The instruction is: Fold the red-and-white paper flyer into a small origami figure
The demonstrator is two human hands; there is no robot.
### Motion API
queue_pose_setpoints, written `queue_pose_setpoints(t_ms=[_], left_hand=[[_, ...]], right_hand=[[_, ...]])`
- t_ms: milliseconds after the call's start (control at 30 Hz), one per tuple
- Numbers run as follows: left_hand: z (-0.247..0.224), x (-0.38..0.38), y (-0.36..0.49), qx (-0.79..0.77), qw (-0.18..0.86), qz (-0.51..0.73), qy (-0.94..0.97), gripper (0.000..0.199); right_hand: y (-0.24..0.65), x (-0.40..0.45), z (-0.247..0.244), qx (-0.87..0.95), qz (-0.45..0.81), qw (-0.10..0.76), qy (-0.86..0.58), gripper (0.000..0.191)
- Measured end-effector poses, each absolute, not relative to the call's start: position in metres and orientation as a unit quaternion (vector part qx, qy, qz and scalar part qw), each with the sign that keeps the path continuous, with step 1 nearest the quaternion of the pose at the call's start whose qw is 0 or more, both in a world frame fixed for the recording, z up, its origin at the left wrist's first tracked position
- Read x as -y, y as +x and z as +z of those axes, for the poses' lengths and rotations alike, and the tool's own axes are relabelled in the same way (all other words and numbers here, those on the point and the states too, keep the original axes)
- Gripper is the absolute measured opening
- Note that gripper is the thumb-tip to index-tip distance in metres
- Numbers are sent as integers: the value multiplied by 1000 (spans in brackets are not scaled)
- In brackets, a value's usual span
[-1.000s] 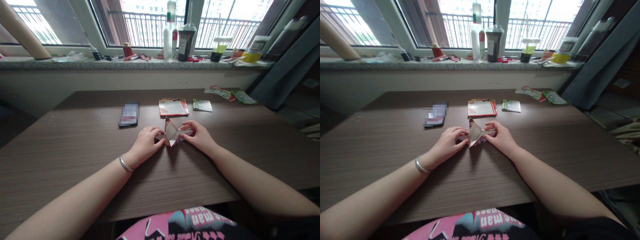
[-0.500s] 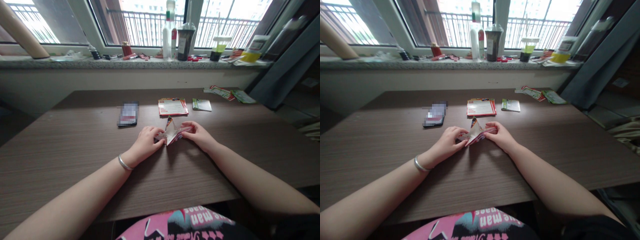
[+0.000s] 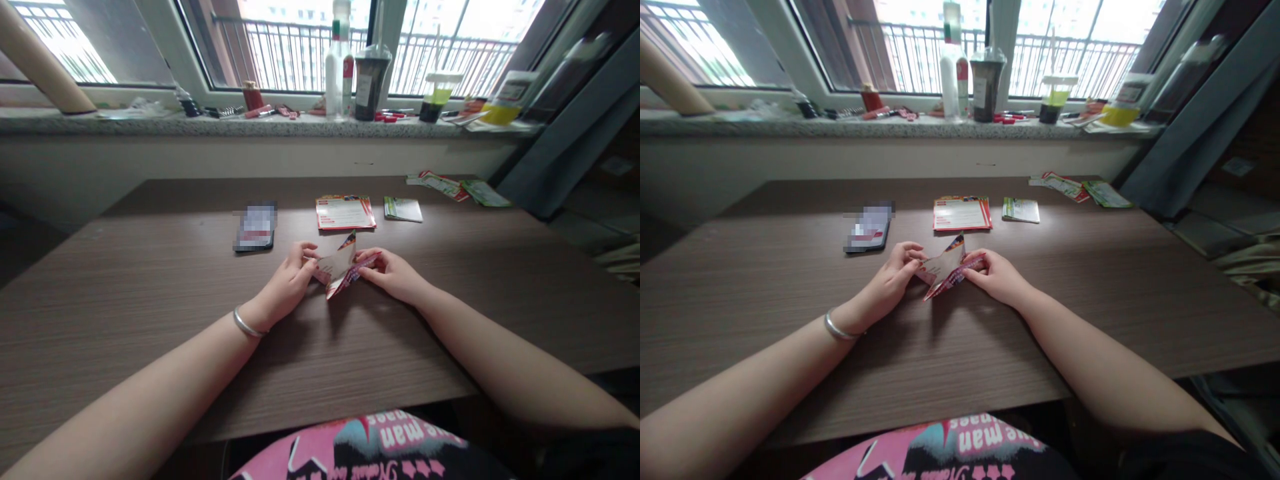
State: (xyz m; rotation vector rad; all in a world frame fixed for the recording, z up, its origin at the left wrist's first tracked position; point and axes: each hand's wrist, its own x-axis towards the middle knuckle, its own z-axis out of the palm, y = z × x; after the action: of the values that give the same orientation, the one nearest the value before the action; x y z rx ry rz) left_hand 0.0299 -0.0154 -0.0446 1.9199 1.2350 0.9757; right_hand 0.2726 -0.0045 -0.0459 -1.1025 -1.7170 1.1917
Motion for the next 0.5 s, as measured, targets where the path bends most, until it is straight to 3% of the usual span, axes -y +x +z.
queue_pose_setpoints(t_ms=[267,500], left_hand=[[-43,16,31,-372,475,438,667,80],[-40,24,40,-375,489,430,660,94]], right_hand=[[275,0,-51,623,478,408,-465,28],[271,3,-44,634,467,420,-451,33]])
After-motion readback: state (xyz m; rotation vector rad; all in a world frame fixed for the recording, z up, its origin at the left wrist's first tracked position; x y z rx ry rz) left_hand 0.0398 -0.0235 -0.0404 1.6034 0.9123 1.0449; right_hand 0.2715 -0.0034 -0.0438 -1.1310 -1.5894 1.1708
